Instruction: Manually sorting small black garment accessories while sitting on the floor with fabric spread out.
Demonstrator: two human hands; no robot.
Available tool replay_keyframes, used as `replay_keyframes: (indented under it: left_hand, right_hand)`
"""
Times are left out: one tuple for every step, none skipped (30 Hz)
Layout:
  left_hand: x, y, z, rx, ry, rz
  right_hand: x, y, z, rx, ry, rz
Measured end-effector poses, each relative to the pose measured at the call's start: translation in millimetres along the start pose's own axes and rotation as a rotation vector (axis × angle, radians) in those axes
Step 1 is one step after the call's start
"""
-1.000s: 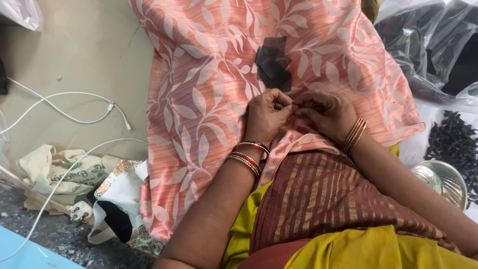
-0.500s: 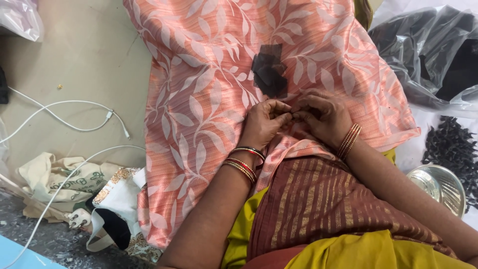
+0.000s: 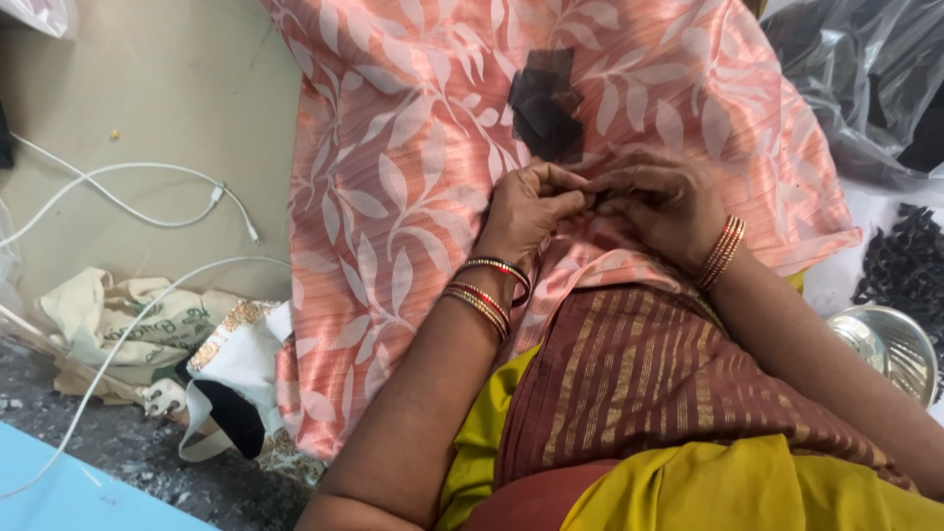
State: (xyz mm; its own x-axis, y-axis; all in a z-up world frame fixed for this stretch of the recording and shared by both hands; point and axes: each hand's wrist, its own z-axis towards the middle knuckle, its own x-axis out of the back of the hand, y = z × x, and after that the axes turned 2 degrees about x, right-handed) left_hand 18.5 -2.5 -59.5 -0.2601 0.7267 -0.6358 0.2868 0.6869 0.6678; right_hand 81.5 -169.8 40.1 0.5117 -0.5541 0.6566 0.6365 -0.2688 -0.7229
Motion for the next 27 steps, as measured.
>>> replay_keyframes:
  left_hand:
    - [0.9, -4.0, 0.9, 0.007, 0.005, -0.004]
    - [3.7, -6.2, 1.1, 0.007, -0.044, 0.013]
    - [6.6, -7.7, 1.0, 0.008, -0.093, 0.030]
    - [5.7, -4.3, -1.2, 0.007, -0.083, 0.035]
    - [4.5, -0.7, -3.4, 0.017, -0.102, 0.009]
    - [2.2, 2.0, -5.4, 0.029, -0.121, -0.019]
    - [3.2, 3.4, -7.4, 0.029, -0.113, -0.015]
    - [0.9, 2.8, -8.5, -0.032, -0.116, 0.019]
    - [-2.0, 1.8, -9.1, -0.093, -0.120, 0.053]
    - [-1.0, -1.9, -7.4, -0.088, -0.125, 0.048]
    - [-0.3, -5.4, -5.5, -0.075, -0.134, 0.037]
    - [3.1, -4.7, -0.8, -0.071, -0.143, 0.037]
    - [2.1, -1.8, 0.5, -0.074, -0.150, 0.040]
    - [2.0, 0.2, -1.5, -0.037, -0.127, 0.036]
    - [2.1, 2.0, -3.8, 0.001, -0.104, 0.031]
    - [2.9, -1.5, -1.3, 0.002, -0.104, 0.032]
    - [4.0, -5.3, 1.2, -0.015, -0.116, -0.030]
    - [4.8, -9.9, 3.3, -0.030, -0.128, -0.093]
    - [10.2, -14.1, 6.2, -0.027, -0.129, -0.094]
    - [13.7, -19.7, 9.7, -0.024, -0.139, -0.091]
    - [17.2, -25.2, 13.1, -0.021, -0.149, -0.087]
    - [14.0, -21.1, 9.7, -0.018, -0.153, -0.091]
    - [10.7, -16.6, 6.3, 0.010, -0.142, -0.045]
    - [7.8, -10.5, 4.8, 0.032, -0.134, 0.005]
    - [7.0, -10.4, 5.6, 0.030, -0.141, 0.006]
    - [7.1, -10.6, 4.4, -0.018, -0.136, 0.021]
    - [7.3, -10.8, 3.3, -0.066, -0.132, 0.037]
  right_hand:
    - [0.6, -0.1, -3.8, -0.007, -0.006, 0.004]
    - [-0.3, -0.4, -5.8, -0.053, 0.026, -0.051]
    - [-1.2, -1.2, -7.3, -0.100, 0.056, -0.108]
    - [-2.9, 2.2, -7.7, -0.096, 0.056, -0.097]
    - [-4.4, 5.4, -8.0, -0.120, 0.084, -0.150]
    - [-5.0, 8.6, -9.2, -0.146, 0.111, -0.204]
    - [-8.9, 5.4, -5.2, -0.144, 0.110, -0.195]
    - [-9.8, 1.8, -3.8, -0.178, 0.117, -0.226]
    - [-10.1, -1.3, -2.7, -0.212, 0.124, -0.257]
    - [-8.3, 1.0, -5.7, -0.219, 0.123, -0.263]
    - [-6.2, 3.3, -8.5, -0.305, 0.092, -0.236]
    - [-5.7, 7.3, -6.7, -0.381, 0.069, -0.205]
    - [-3.4, 11.5, -6.8, -0.379, 0.076, -0.209]
    - [-2.9, 14.3, -8.5, -0.362, 0.058, -0.079]
    - [-2.7, 16.8, -10.4, -0.344, 0.040, 0.050]
    - [-1.6, 10.4, -5.7, -0.344, 0.041, 0.050]
    - [-0.7, 4.1, -1.1, -0.173, 0.033, 0.076]
    - [0.3, -2.3, 2.7, -0.005, 0.022, 0.101]
    - [-0.3, -3.3, 0.2, -0.009, 0.023, 0.101]
    - [0.9, -4.4, -3.4, 0.062, 0.001, -0.019]
    - [2.1, -5.5, -6.7, 0.132, -0.021, -0.138]
    - [1.2, -3.1, -10.5, 0.128, -0.022, -0.143]
    - [0.5, -1.0, -14.1, 0.101, -0.020, -0.223]
    - [0.1, 2.3, -16.1, 0.079, -0.013, -0.306]
    - [0.8, 1.5, -14.1, 0.080, -0.010, -0.312]
    - [0.4, -0.3, -12.3, 0.016, 0.007, -0.322]
    - [-0.1, -2.0, -10.5, -0.048, 0.023, -0.331]
